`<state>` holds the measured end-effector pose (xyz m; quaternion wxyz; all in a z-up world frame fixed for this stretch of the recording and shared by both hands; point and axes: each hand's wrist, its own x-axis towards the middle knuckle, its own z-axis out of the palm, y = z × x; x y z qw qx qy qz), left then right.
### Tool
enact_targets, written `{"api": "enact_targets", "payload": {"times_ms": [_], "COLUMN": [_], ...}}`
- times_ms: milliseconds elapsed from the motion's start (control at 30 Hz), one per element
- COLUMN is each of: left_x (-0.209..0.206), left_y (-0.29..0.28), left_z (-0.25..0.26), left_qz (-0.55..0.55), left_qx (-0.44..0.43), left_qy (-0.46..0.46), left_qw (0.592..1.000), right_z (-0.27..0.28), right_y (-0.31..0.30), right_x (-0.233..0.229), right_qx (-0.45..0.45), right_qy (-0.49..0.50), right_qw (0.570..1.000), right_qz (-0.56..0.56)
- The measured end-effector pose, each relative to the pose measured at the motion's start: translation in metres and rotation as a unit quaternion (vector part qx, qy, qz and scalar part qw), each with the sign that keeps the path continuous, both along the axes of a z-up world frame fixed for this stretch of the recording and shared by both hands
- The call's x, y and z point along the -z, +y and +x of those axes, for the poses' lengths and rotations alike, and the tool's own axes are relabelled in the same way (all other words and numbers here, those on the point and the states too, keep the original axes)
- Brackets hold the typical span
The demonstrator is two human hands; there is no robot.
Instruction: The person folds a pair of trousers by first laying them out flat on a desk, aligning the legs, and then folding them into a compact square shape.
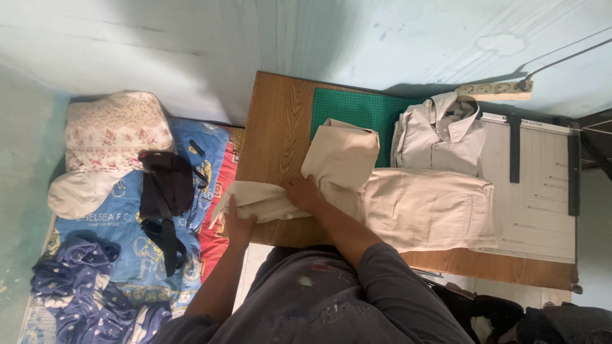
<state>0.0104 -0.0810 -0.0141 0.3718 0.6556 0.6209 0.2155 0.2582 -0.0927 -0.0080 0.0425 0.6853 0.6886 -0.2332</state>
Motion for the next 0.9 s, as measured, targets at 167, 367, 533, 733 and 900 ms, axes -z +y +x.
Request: {"api": "enact_targets", "payload": {"times_ms": [167, 367, 533, 733, 900], "left_x": [-0.008, 0.007, 0.022, 0.008, 0.000], "left_y": [0.003, -0.002, 0.009, 0.059, 0.106], "left_z": [0.000, 0.004, -0.022, -0.034, -0.012], "left_qz": [0.004, 0.002, 0.023, 0.298, 0.184], "left_qx": [0.020, -0.059, -0.122, 0.153, 0.255], "left_qy": [-0.009, 0.045, 0.098, 0.117, 0.285], "left_qw": [1.000, 0.997, 0.987, 0.935, 0.905], "right_z": [0.021, 0.036, 0.007, 0.003, 0.026], "right_y": [0.017, 0.020, -0.001, 0.005, 0.024], "right_x": [0.002, -0.015, -0.025, -0.004, 0.000], "right_qx": [0.192, 0.224, 0.021, 0.018, 0.223], "right_qy": [0.177, 0.168, 0.067, -0.004, 0.181], "right_qw": [0.962, 0.959, 0.997, 1.000, 0.957], "right_qz": [0.082, 0.039, 0.039, 0.018, 0.040]}}
